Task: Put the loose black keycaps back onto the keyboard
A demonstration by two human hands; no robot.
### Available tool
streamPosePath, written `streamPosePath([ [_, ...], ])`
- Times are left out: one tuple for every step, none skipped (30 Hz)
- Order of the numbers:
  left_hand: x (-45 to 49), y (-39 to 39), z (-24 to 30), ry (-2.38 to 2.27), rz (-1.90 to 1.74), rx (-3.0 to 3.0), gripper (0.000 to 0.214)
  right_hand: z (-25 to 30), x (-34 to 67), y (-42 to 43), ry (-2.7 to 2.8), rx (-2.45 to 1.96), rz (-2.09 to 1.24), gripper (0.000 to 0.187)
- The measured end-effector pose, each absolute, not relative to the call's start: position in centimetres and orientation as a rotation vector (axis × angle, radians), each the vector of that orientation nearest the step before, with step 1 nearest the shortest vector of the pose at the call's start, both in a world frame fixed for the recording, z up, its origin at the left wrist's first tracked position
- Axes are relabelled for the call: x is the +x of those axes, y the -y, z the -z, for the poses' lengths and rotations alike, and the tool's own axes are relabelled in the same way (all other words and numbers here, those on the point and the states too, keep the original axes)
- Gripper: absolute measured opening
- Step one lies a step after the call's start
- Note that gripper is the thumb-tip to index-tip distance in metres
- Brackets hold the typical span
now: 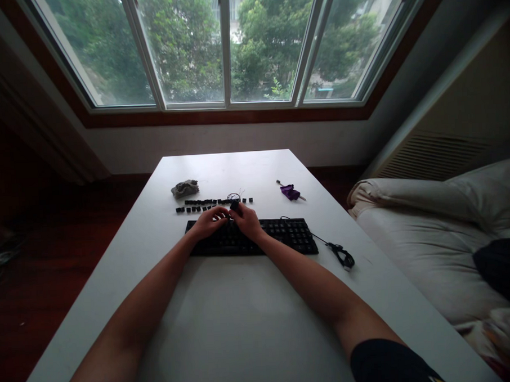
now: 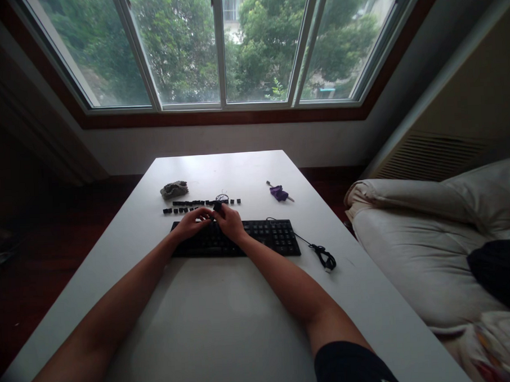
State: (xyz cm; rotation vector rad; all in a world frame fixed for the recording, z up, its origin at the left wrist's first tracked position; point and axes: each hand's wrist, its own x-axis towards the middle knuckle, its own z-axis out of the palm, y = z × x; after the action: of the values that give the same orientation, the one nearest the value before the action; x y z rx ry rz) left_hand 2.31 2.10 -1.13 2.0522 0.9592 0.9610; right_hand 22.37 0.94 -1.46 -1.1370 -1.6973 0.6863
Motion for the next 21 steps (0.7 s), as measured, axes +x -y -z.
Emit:
streamPosePath([
  [2.3,-2.1,1.2,-0.957,-0.966,2.052,0.023,1.4,22.4,-0.9,1.690,-1.139,-0.693,0.022],
  [2.3,-2.1,1.2,-0.957,-0.971,2.051,0.023,1.3,22.3,-0.9,1.682,-1.141,-0.699,0.021],
  [2.3,-2.1,1.2,-0.958,-0.976,2.051,0.024,1.3,22.3,-0.8,1.674,-1.142,-0.705,0.021],
  [2.3,-2.0,1.2,-0.961,-0.983,2.051,0.024,1.2,22.3,-0.8,1.667,-1.141,-0.710,0.021],
  [2.3,-2.0,1.3,-0.963,-0.991,2.052,0.025,1.2,22.3,-0.8,1.663,-1.140,-0.715,0.021],
  [2.3,-2.0,1.3,-0.965,-1.000,2.054,0.026,1.2,22.3,-0.8,1.660,-1.138,-0.719,0.020],
  [2.3,-2.0,1.3,-0.965,-1.009,2.056,0.027,1.1,22.3,-0.8,1.657,-1.138,-0.721,0.020],
  [2.3,-1.9,1.3,-0.965,-1.019,2.059,0.029,1.1,22.3,-0.8,1.656,-1.139,-0.723,0.020],
  [2.4,-1.9,1.3,-0.967,-1.029,2.061,0.031,1.1,22.3,-0.8,1.655,-1.140,-0.722,0.020],
  [2.4,-1.8,1.3,-0.972,-1.040,2.063,0.032,1.2,22.3,-0.8,1.654,-1.140,-0.721,0.020],
  [2.5,-1.8,1.2,-0.981,-1.051,2.067,0.031,1.2,22.3,-0.8,1.652,-1.141,-0.721,0.020],
  [2.5,-1.7,1.2,-0.993,-1.061,2.074,0.030,1.2,22.3,-0.9,1.649,-1.141,-0.722,0.020],
  [2.6,-1.6,1.1,-1.007,-1.068,2.083,0.027,1.2,22.3,-0.9,1.645,-1.143,-0.726,0.020],
  [2.7,-1.5,1.0,-1.022,-1.073,2.095,0.024,1.2,22.3,-0.9,1.640,-1.147,-0.732,0.020],
  [2.7,-1.4,1.0,-1.036,-1.075,2.112,0.022,1.2,22.3,-0.9,1.634,-1.150,-0.739,0.020],
  [2.8,-1.3,0.9,-1.048,-1.074,2.134,0.020,1.2,22.3,-0.9,1.627,-1.153,-0.747,0.020],
  [2.8,-1.2,0.9,-1.057,-1.072,2.159,0.019,1.2,22.3,-1.0,1.621,-1.153,-0.755,0.019],
  [2.9,-1.1,0.8,-1.065,-1.069,2.187,0.018,1.2,22.3,-1.0,1.615,-1.153,-0.764,0.019],
  [2.9,-1.0,0.8,-1.069,-1.066,2.217,0.017,1.2,22.3,-1.0,1.607,-1.152,-0.774,0.019],
  [2.9,-1.0,0.8,-1.068,-1.063,2.246,0.017,1.3,22.3,-1.1,1.599,-1.150,-0.786,0.020],
  [2.9,-1.0,0.8,-1.064,-1.061,2.271,0.017,1.3,22.3,-1.2,1.590,-1.148,-0.803,0.021],
])
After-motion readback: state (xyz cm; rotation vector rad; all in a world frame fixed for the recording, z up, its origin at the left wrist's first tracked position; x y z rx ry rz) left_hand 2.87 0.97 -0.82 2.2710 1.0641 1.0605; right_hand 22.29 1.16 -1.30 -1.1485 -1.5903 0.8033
